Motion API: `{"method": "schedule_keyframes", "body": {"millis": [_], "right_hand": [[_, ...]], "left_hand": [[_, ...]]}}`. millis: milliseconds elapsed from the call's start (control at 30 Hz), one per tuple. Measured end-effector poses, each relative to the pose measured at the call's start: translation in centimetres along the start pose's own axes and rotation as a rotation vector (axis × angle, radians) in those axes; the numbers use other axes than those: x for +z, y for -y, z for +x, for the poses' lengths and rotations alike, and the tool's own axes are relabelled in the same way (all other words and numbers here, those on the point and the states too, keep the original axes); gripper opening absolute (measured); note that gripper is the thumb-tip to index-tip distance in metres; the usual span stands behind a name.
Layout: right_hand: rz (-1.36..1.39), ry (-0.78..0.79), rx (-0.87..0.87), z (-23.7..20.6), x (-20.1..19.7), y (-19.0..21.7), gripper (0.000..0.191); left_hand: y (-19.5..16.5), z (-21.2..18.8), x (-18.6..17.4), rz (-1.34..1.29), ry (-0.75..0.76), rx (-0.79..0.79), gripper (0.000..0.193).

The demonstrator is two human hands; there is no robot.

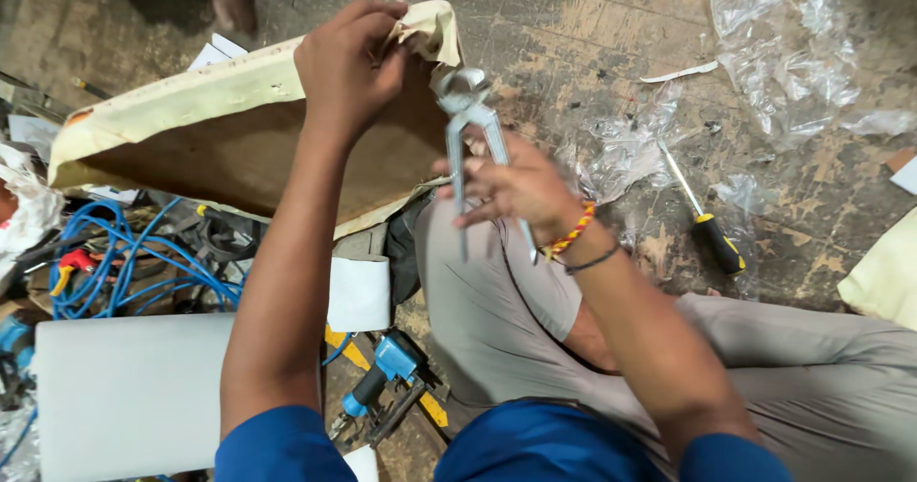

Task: The person is sitting on the floor and using a staple remover to pull staples out of the fabric covering a piece of furniture. They work along the edges of the furniture piece, removing the fabric from the frame.

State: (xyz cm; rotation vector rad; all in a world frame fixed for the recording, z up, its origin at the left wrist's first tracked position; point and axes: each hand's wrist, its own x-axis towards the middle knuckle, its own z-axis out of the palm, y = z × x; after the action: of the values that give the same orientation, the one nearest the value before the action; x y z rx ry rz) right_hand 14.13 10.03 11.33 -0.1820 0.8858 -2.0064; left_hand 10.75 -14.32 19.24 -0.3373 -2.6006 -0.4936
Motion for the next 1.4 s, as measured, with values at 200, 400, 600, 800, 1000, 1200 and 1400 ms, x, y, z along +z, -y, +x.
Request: {"method": "schedule_keyframes", "body": {"millis": [200, 400, 600, 800, 1000, 1200, 1400], "right_hand": [[0.146, 0.085, 0.071, 2.9, 2.9, -0.3, 0.048], [0.195, 0.178, 0.051, 3.4, 2.1, 1.0, 0.038], [0.428, 0.321, 0.109, 3.3, 1.4, 1.6, 0.035], [0.427, 0.356, 0.115, 3.2, 1.6, 1.6, 0.039], [0.384, 0.252, 0.085, 3.1, 1.1, 1.6, 0.031], [-0.282, -0.216, -0.027, 4.1, 2.0, -1.6, 0.031], [-0.974, -0.371, -0.305, 4.6, 0.8, -5.1, 0.041]], "left_hand": [[1.3, -0.5, -0.6, -0.048, 0.005, -0.028, 0.011], [1.9, -0.8, -1.2, -0.061, -0.005, -0.041, 0.014], [2.1, -0.9, -1.7, -0.052, -0.006, -0.026, 0.013], [1.6, -1.2, -2.0, -0.071, -0.029, 0.000, 0.014], [1.1, -1.5, -2.3, -0.057, -0.026, 0.001, 0.011], [0.4, -1.5, -2.4, -0.070, -0.043, -0.021, 0.014], [0.3, -1.8, -2.4, -0.059, -0.025, -0.049, 0.018]]}}
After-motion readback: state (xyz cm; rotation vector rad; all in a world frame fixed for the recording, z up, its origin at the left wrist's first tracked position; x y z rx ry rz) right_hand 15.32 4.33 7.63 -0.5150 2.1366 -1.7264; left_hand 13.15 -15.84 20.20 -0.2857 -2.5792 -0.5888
